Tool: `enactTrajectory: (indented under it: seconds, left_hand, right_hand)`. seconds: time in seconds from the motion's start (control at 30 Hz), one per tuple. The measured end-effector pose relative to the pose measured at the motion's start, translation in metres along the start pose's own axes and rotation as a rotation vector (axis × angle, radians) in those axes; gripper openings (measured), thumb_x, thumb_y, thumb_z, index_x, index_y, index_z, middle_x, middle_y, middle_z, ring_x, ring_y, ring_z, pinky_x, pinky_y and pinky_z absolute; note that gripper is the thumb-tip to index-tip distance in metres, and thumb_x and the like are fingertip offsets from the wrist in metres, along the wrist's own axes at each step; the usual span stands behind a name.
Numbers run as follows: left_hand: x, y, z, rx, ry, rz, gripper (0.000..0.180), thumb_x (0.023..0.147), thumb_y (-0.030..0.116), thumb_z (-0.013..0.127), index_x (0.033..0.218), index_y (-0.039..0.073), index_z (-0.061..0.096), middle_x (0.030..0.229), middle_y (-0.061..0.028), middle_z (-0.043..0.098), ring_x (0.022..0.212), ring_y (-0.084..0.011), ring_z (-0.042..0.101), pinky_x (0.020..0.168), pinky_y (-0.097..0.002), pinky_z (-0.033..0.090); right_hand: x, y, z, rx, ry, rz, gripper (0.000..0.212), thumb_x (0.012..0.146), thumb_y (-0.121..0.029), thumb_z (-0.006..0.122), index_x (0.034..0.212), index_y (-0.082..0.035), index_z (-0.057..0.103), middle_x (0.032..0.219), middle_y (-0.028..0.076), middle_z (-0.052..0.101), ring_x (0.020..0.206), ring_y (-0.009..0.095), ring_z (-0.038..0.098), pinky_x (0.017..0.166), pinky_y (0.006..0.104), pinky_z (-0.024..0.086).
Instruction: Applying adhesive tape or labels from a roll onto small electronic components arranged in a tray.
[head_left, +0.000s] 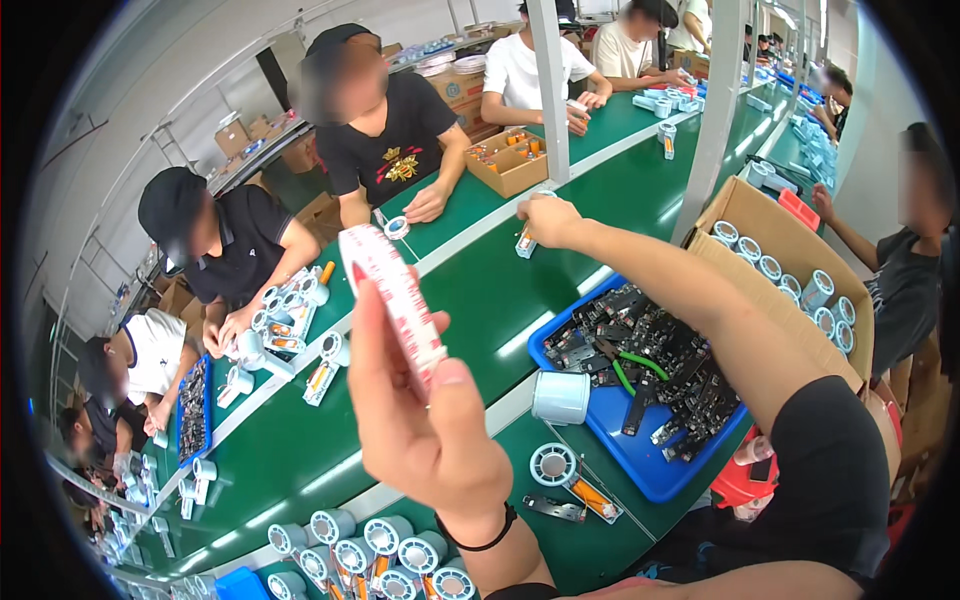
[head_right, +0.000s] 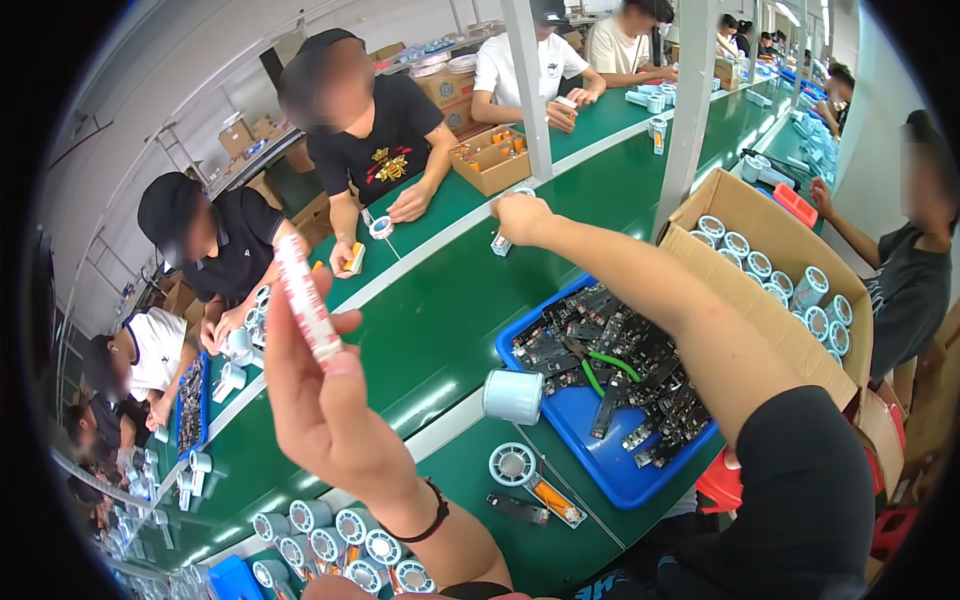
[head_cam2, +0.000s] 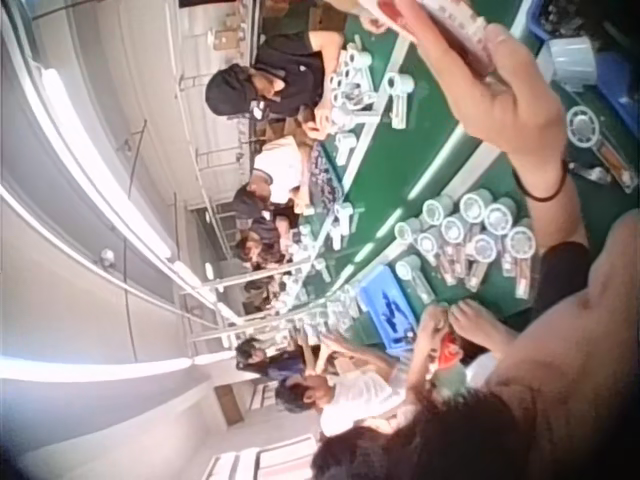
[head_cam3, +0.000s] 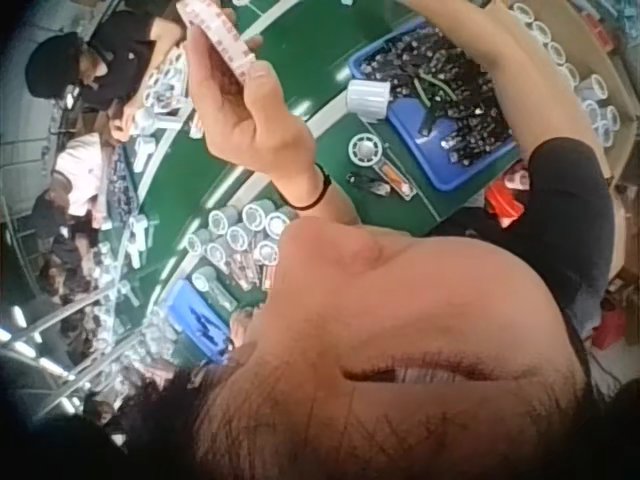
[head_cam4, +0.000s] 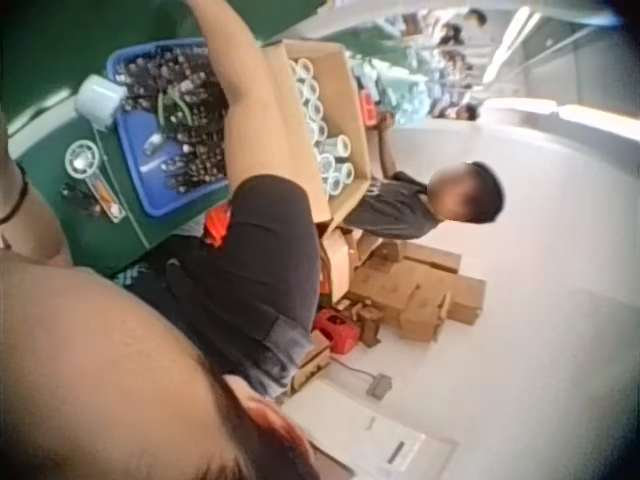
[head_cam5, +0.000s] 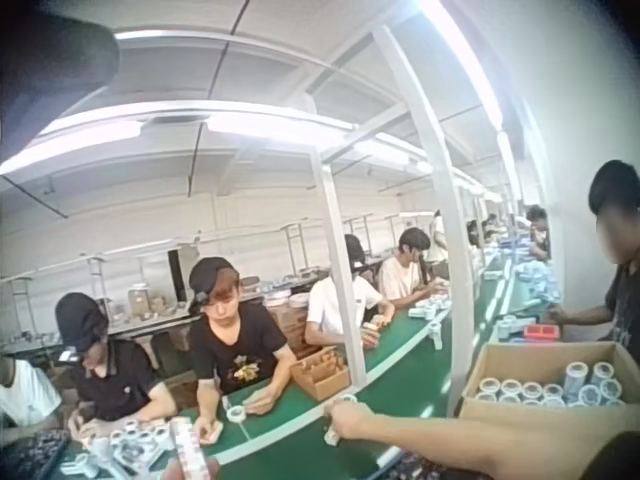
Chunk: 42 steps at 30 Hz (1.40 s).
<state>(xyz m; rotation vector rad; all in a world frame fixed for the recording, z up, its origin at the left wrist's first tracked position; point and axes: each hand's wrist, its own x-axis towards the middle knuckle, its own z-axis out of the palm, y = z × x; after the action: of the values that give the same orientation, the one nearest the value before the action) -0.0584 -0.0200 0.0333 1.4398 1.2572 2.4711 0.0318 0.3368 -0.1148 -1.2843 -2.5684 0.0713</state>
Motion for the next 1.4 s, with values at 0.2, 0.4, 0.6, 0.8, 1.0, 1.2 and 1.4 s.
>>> enactTrajectory:
  seconds: [0.2, 0.4, 0.6, 0.8, 1.0, 1.2, 1.4]
  left_hand:
    - [-0.012, -0.009, 0.014, 0.161, -0.303, -0.117, 0.049, 0.083, 0.004, 0.064, 0.13, -0.008, 0.056, 0.118, -0.021, 0.066, 0.095, -0.0255, 0.067, 0.085, -0.0344, 0.052]
    - [-0.026, -0.008, 0.035, 0.366, -0.518, 0.16, 0.046, 0.082, 0.006, 0.069, 0.127, -0.004, 0.059, 0.111, -0.017, 0.067, 0.087, -0.0276, 0.067, 0.078, -0.0344, 0.052]
    - [-0.043, -0.011, 0.06, 0.482, -0.634, 0.209, 0.046, 0.079, 0.003, 0.074, 0.123, -0.001, 0.062, 0.104, -0.0159, 0.069, 0.085, -0.031, 0.068, 0.076, -0.0357, 0.053]
    - [-0.046, -0.011, 0.06, 0.562, -0.625, 0.22, 0.047, 0.078, 0.002, 0.075, 0.123, 0.0, 0.062, 0.107, -0.0149, 0.069, 0.088, -0.0305, 0.067, 0.077, -0.0365, 0.053]
    - [-0.051, -0.002, 0.06, 0.57, -0.644, 0.216, 0.05, 0.076, 0.0, 0.074, 0.125, 0.0, 0.062, 0.11, -0.0157, 0.069, 0.091, -0.0306, 0.066, 0.079, -0.0363, 0.052]
    - [-0.047, 0.005, 0.054, 0.424, -0.711, 0.171, 0.05, 0.077, -0.002, 0.069, 0.126, 0.0, 0.062, 0.113, -0.0181, 0.068, 0.093, -0.0311, 0.066, 0.081, -0.0369, 0.051]
    - [-0.05, 0.01, 0.051, 0.415, -0.749, 0.209, 0.049, 0.077, -0.003, 0.063, 0.126, -0.001, 0.062, 0.113, -0.0184, 0.068, 0.092, -0.0298, 0.066, 0.081, -0.0355, 0.05]
  right_hand:
    - [-0.11, -0.067, -0.13, 0.704, 0.378, -0.516, 0.044, 0.083, 0.007, 0.063, 0.124, -0.003, 0.053, 0.111, 0.013, 0.053, 0.078, 0.015, 0.059, 0.069, 0.0303, 0.051]
    - [-0.22, -0.07, -0.182, 0.671, 0.38, -0.869, 0.054, 0.081, 0.005, 0.066, 0.132, 0.002, 0.049, 0.114, 0.015, 0.053, 0.077, 0.015, 0.058, 0.06, 0.0252, 0.049]
    - [-0.241, -0.052, -0.166, 0.752, 0.338, -0.752, 0.055, 0.08, 0.005, 0.068, 0.132, 0.001, 0.052, 0.116, 0.014, 0.053, 0.076, 0.015, 0.06, 0.057, 0.0243, 0.051]
    - [-0.247, -0.046, -0.17, 0.829, 0.257, -0.701, 0.046, 0.08, 0.006, 0.067, 0.123, 0.001, 0.055, 0.116, 0.017, 0.051, 0.081, 0.015, 0.061, 0.061, 0.0243, 0.051]
    - [-0.246, -0.041, -0.181, 0.918, 0.225, -0.722, 0.027, 0.08, 0.005, 0.069, 0.105, -0.003, 0.06, 0.111, 0.016, 0.055, 0.085, 0.017, 0.062, 0.063, 0.0254, 0.052]
    - [-0.237, -0.039, -0.182, 0.797, 0.413, -0.996, 0.026, 0.081, 0.001, 0.074, 0.102, -0.004, 0.06, 0.1, 0.011, 0.065, 0.071, 0.017, 0.065, 0.055, 0.0261, 0.052]
    - [-0.237, -0.037, -0.174, 0.748, 0.518, -1.09, 0.027, 0.08, 0.002, 0.074, 0.101, -0.005, 0.059, 0.093, 0.009, 0.069, 0.063, 0.021, 0.065, 0.05, 0.0287, 0.051]
